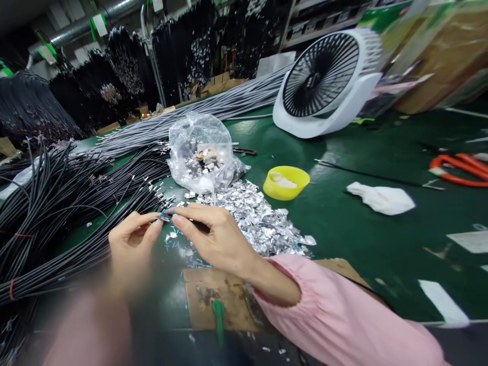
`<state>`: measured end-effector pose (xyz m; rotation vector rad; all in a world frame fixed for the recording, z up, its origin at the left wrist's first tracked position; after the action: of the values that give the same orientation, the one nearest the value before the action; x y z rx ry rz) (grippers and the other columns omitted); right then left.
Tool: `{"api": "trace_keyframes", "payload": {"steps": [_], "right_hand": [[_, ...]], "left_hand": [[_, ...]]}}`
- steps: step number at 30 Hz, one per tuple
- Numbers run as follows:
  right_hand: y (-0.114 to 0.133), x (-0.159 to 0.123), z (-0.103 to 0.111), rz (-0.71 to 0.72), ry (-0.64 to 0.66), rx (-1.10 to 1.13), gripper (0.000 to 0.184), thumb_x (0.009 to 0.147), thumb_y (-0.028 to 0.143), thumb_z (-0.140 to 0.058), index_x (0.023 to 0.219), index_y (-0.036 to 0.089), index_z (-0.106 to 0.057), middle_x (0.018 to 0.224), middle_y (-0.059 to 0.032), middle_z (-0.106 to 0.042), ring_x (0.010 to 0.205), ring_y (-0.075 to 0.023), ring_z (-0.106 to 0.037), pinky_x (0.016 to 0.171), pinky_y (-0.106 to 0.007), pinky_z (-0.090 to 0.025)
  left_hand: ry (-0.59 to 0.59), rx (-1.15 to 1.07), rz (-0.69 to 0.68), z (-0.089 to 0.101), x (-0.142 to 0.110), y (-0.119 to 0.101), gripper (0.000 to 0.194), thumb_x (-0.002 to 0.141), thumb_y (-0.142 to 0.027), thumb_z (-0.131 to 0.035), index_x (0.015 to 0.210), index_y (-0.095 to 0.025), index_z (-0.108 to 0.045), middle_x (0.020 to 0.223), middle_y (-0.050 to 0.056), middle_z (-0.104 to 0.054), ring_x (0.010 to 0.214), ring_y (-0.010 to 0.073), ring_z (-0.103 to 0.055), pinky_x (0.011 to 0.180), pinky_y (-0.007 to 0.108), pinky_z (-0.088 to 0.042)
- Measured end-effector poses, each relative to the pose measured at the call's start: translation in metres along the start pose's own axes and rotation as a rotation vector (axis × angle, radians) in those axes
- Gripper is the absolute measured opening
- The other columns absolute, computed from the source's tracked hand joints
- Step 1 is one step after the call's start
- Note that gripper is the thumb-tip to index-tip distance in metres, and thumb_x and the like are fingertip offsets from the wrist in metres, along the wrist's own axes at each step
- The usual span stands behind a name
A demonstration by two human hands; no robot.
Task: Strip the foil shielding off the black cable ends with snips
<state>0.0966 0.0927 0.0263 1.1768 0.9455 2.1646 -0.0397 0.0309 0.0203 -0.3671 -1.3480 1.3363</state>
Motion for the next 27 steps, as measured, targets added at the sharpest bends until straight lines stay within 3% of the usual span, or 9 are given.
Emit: {"api": "trace_keyframes", "payload": {"steps": [13,16,19,23,27], "right_hand": [[0.0005,0.0003,0.0012,-0.029,0.012,0.046,0.026,0.085,0.026,-0.049,0.08,0.016,-0.072,0.06,-0.0024,-0.063,0.052,-0.0105,-0.052,0.048,-0.022,-0.04],[-0.0019,-0.0006,0.0032,-0.049,-0.058,0.035,0.024,0.084,0.025,-0.051,0.078,0.017,-0.072,0.064,-0.0035,-0.066,0.057,-0.0123,-0.058,0.051,-0.023,-0.044],[-0.0026,-0.0021,0.005,-0.04,-0.136,0.014,0.021,0.082,0.024,-0.053,0.076,0.017,-0.072,0.071,-0.0048,-0.07,0.061,-0.0135,-0.062,0.056,-0.024,-0.048],[-0.0006,-0.0026,0.0051,-0.015,-0.157,-0.019,0.02,0.081,0.023,-0.054,0.077,0.018,-0.073,0.072,-0.0051,-0.071,0.061,-0.014,-0.063,0.057,-0.025,-0.05],[0.0025,-0.0024,0.005,0.014,-0.137,-0.05,0.021,0.082,0.022,-0.053,0.075,0.018,-0.072,0.065,-0.0044,-0.069,0.054,-0.0131,-0.059,0.051,-0.025,-0.047]], "left_hand": [[-0.018,0.176,-0.082,-0.0019,-0.0032,-0.0031,0.015,0.081,-0.026,-0.06,0.089,-0.02,-0.071,0.066,0.001,-0.059,0.057,0.0097,-0.053,0.049,0.021,-0.042],[-0.089,0.25,-0.132,-0.0022,-0.0054,-0.0053,0.014,0.078,-0.024,-0.063,0.091,-0.02,-0.069,0.074,0.001,-0.063,0.064,0.0103,-0.058,0.056,0.021,-0.046],[-0.156,0.278,-0.138,-0.0006,-0.0073,-0.0058,0.008,0.076,-0.024,-0.066,0.081,-0.018,-0.067,0.07,0.0,-0.064,0.06,0.0095,-0.059,0.055,0.02,-0.047],[-0.093,0.238,-0.058,0.0005,-0.0068,-0.0027,0.01,0.079,-0.026,-0.061,0.077,-0.018,-0.067,0.063,0.0,-0.062,0.05,0.0085,-0.055,0.047,0.02,-0.043],[0.056,0.032,0.154,0.0007,-0.001,0.0027,0.023,0.083,-0.033,-0.055,0.071,-0.016,-0.065,0.056,-0.001,-0.056,0.041,0.0062,-0.046,0.04,0.019,-0.035]]}}
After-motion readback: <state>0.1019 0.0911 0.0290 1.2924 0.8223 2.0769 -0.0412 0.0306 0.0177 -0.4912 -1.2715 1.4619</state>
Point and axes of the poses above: each hand's wrist, its own x-axis towards the middle knuckle, its own z-axis out of the back of the hand, y = z × x, the point moved 4 cm from there along x, towards the middle knuckle
